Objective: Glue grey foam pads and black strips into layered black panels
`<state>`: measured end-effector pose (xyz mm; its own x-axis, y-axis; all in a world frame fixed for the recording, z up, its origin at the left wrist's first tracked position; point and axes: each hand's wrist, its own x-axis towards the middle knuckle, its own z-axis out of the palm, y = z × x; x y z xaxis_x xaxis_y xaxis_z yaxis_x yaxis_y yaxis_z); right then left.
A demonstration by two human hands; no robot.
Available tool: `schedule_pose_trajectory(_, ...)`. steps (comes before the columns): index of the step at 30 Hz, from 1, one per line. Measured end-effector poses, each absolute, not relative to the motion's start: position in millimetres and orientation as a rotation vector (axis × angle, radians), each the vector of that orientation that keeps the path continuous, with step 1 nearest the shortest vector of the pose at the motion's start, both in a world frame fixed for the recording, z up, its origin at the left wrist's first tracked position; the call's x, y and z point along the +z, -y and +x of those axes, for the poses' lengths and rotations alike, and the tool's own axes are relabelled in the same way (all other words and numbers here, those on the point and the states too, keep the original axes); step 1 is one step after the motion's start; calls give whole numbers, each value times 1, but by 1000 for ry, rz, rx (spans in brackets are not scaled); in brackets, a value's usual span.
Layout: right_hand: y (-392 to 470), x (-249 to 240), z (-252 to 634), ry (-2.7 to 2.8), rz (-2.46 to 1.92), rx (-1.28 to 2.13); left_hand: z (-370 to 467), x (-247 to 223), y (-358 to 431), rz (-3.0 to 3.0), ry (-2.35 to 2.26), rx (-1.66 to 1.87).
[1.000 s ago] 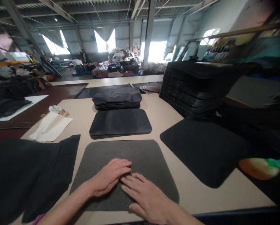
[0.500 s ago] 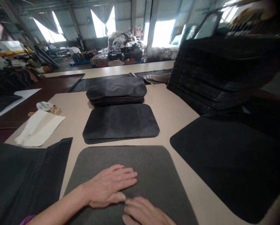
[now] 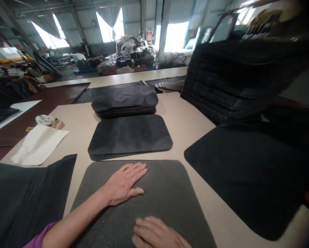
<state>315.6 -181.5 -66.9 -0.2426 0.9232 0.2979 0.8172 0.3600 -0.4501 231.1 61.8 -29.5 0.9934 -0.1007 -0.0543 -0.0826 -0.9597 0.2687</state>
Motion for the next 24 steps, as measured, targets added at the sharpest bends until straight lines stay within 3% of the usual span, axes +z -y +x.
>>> schedule_pose_trajectory(6,193,-17,320,2210,-1495,410,230,-38,-55,3024,85,94)
schedule_pose_trajectory(15,226,-20,304,2193,-1482,262,201,-58,-39,3202,-5,223)
schedule_pose_trajectory(24,179,-39,328,1564,-2244,-162,201,-60,-38,3204,-42,235)
